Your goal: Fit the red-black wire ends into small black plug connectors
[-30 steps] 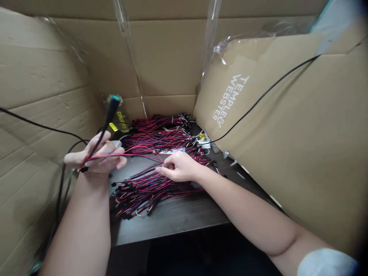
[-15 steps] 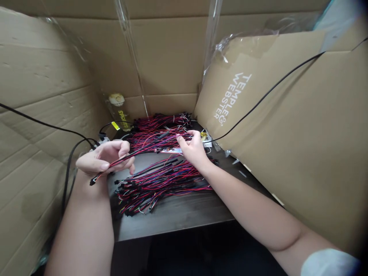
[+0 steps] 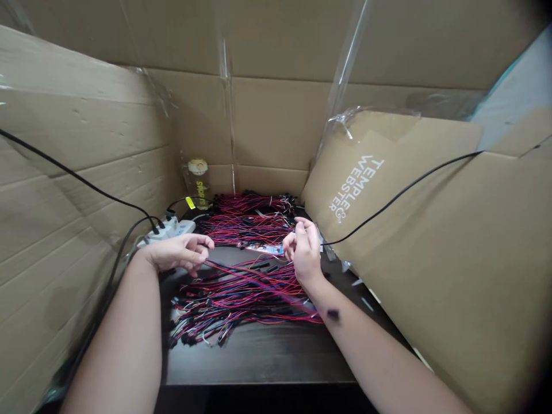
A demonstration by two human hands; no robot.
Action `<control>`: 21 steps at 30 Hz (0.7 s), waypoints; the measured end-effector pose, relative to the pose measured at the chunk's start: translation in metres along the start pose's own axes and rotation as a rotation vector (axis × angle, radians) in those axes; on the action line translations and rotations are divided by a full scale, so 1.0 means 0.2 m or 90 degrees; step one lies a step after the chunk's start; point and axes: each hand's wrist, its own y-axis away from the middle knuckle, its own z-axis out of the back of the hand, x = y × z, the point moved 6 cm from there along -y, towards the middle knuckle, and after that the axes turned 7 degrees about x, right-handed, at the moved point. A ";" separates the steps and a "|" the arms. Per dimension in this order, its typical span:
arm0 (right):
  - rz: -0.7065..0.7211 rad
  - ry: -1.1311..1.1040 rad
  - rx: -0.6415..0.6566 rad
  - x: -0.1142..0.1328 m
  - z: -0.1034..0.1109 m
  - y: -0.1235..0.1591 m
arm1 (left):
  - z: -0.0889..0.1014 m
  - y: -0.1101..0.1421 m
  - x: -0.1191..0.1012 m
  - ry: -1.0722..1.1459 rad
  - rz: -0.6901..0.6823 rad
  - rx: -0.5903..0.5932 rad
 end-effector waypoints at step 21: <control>0.004 0.193 0.414 -0.01 -0.29 0.16 | -0.36 -0.16 -0.29 -0.090 -0.285 -0.085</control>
